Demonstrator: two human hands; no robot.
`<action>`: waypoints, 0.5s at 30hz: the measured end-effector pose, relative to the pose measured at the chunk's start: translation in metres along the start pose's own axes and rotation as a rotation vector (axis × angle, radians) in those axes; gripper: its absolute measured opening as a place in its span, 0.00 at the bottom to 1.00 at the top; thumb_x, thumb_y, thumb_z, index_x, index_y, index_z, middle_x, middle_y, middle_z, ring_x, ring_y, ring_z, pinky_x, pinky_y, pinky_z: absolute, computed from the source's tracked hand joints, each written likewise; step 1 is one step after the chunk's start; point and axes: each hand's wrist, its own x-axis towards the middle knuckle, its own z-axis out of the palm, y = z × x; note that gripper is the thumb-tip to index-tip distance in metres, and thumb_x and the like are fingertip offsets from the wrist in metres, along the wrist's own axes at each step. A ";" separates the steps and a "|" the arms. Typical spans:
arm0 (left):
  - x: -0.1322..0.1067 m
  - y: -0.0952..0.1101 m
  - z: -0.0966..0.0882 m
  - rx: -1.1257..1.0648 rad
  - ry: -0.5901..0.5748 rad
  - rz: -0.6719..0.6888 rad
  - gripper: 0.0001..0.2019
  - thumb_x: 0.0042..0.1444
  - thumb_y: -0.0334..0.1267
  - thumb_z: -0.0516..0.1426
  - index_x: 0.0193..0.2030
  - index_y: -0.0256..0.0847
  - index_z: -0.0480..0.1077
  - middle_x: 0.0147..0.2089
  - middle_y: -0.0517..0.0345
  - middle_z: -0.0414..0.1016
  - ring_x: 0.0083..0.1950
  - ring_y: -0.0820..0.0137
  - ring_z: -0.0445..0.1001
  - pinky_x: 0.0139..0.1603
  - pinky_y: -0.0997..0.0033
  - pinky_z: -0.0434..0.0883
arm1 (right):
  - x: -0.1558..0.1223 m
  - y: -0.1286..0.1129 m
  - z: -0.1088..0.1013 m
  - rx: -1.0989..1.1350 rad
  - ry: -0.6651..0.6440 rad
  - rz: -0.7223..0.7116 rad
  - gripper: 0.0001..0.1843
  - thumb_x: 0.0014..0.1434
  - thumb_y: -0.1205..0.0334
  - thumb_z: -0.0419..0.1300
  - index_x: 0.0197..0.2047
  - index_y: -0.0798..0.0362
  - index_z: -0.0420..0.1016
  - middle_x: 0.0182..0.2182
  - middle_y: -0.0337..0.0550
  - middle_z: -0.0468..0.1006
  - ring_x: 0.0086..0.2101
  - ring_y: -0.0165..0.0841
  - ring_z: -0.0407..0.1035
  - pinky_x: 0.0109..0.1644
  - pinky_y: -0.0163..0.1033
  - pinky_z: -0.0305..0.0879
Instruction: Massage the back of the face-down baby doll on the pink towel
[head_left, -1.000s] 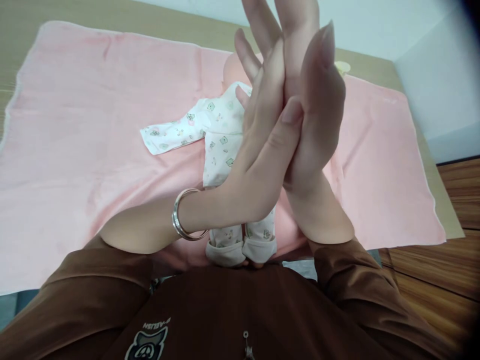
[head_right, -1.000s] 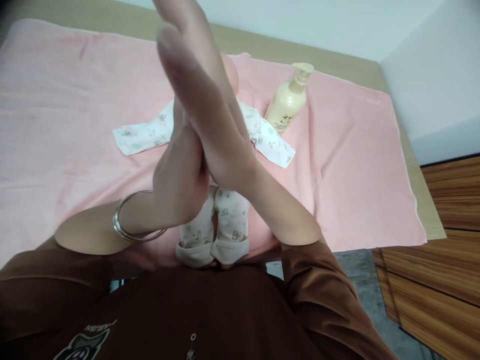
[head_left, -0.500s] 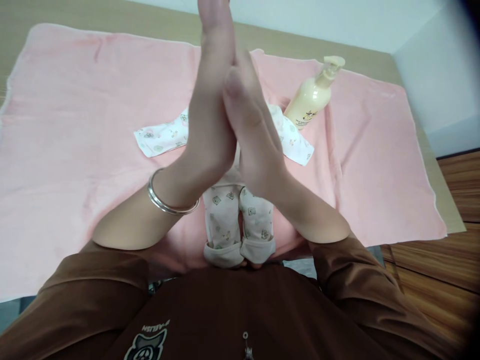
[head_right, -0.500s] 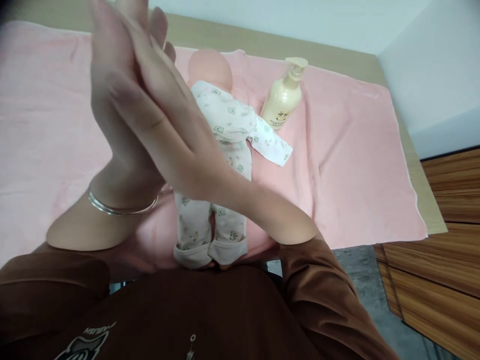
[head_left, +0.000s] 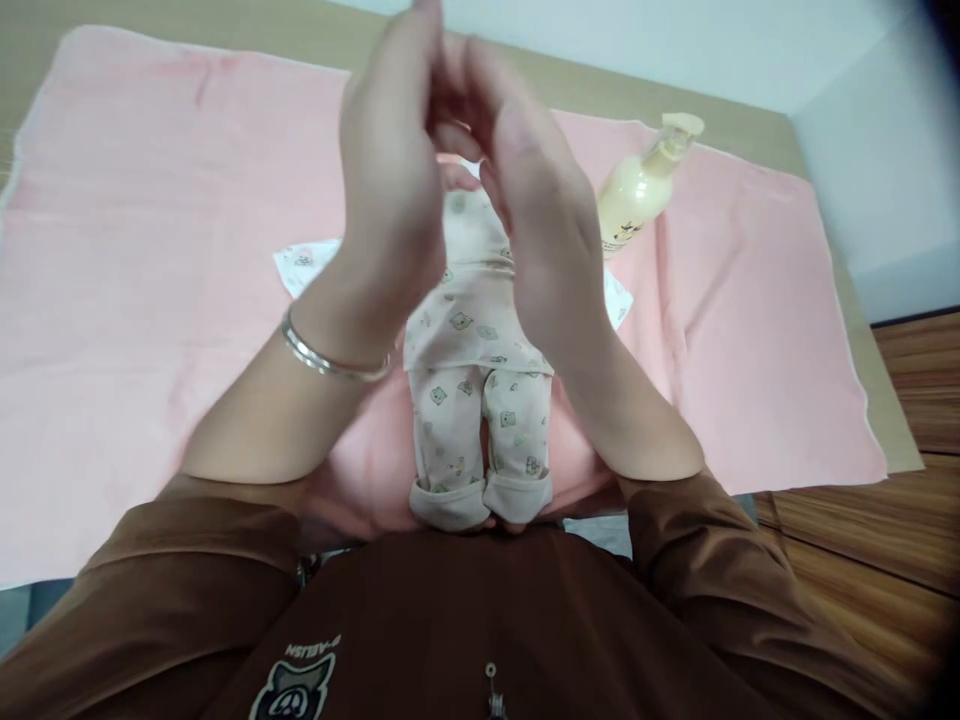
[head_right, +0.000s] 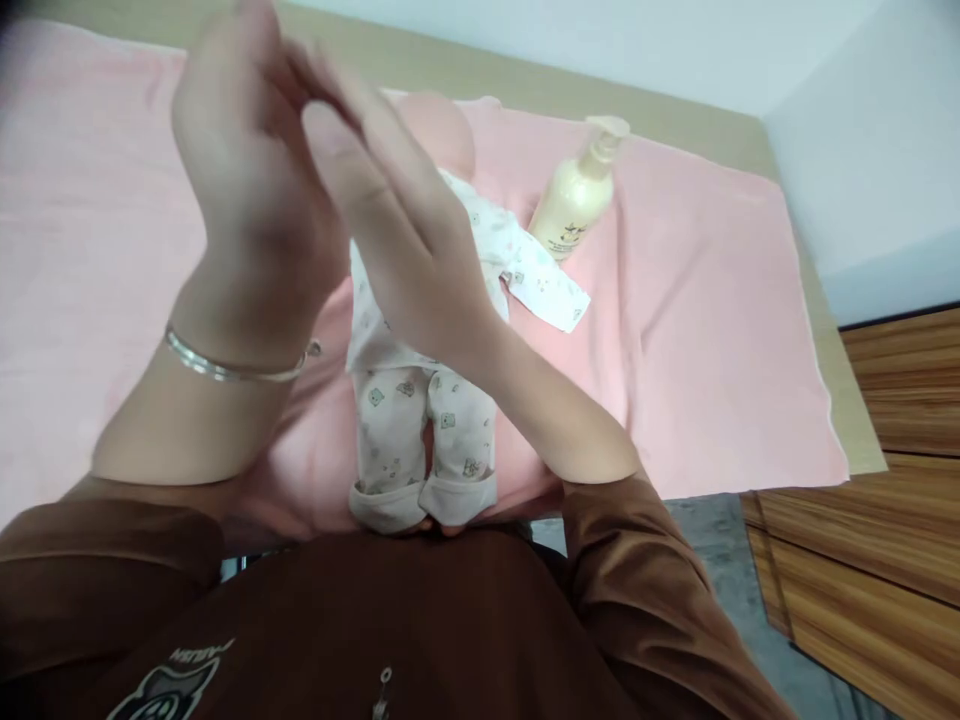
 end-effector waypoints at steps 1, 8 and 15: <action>0.015 -0.014 -0.012 0.059 0.029 -0.075 0.18 0.72 0.37 0.41 0.35 0.36 0.67 0.36 0.57 0.65 0.38 0.72 0.71 0.37 0.72 0.71 | -0.001 0.006 0.001 0.061 -0.085 -0.076 0.22 0.70 0.50 0.44 0.59 0.55 0.62 0.60 0.38 0.64 0.63 0.33 0.55 0.68 0.38 0.58; 0.051 -0.113 -0.047 0.600 0.171 -0.138 0.11 0.60 0.19 0.48 0.33 0.38 0.62 0.35 0.60 0.65 0.38 0.75 0.64 0.45 0.68 0.66 | 0.016 0.071 -0.005 -0.424 0.006 -0.169 0.17 0.65 0.66 0.46 0.56 0.50 0.64 0.57 0.39 0.68 0.59 0.27 0.59 0.68 0.34 0.55; 0.016 -0.123 -0.042 0.771 0.041 0.095 0.12 0.57 0.22 0.49 0.33 0.45 0.65 0.36 0.60 0.70 0.41 0.68 0.68 0.46 0.63 0.67 | 0.036 0.121 -0.031 -0.868 -0.125 -0.167 0.21 0.67 0.64 0.43 0.61 0.55 0.62 0.64 0.41 0.59 0.65 0.27 0.48 0.73 0.40 0.42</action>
